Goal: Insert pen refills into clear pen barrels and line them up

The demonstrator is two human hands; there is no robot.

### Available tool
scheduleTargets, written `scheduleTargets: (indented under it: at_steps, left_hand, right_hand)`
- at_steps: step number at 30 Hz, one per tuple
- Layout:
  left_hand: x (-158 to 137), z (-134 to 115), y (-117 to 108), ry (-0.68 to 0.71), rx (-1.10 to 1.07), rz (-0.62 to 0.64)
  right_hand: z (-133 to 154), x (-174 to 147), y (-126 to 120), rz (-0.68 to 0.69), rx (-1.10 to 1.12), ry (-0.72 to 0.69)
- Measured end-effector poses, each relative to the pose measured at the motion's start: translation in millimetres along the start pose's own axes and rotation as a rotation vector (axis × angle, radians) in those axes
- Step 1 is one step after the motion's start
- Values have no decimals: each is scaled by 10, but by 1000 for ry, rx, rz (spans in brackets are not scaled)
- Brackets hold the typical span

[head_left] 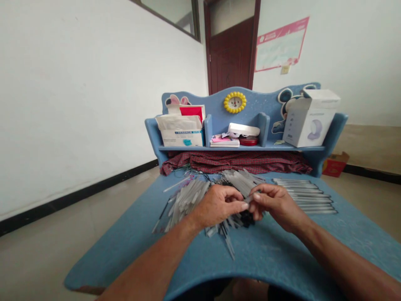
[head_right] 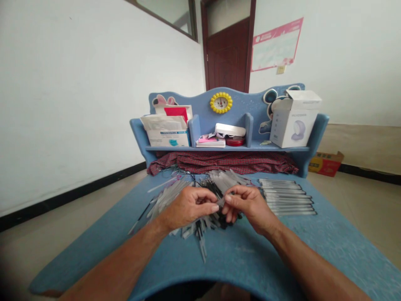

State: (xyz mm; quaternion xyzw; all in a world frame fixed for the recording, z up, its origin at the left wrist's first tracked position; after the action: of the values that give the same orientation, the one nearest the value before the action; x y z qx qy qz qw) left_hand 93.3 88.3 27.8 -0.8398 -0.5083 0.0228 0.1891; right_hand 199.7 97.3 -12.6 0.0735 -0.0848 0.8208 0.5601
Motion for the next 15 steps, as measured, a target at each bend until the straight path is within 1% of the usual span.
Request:
scheduleTargets:
  at_steps: [3, 5, 7, 9, 12, 15]
  left_hand:
    - [28, -41, -214, 55, 66, -108]
    - [47, -46, -351, 77, 80, -158]
    - [61, -47, -471, 88, 108, -200]
    - [69, -58, -558, 98, 162, -224]
    - [78, -56, -618, 80, 313, -197]
    - [64, -9, -602, 28, 517, -86]
  right_hand:
    - [49, 26, -300, -127, 54, -17]
    - [51, 44, -489, -200, 68, -22]
    - [30, 57, -618, -249, 76, -16]
    - [5, 62, -685, -279, 84, -5]
    - [-14, 55, -706, -296, 77, 8]
    - [-23, 43, -700, -295, 67, 19]
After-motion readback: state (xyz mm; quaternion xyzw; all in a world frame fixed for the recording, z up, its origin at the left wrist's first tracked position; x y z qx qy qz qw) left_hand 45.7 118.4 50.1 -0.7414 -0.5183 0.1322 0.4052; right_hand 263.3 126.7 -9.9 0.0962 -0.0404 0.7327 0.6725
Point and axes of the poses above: each hand's wrist, its own x-axis towards the middle knuckle, its own y-axis out of the palm, z = x × y, the point moved 10 cm from there along x, towards the middle knuckle, and after that the axes turned 13 degrees about -x, right-handed, at the moved point
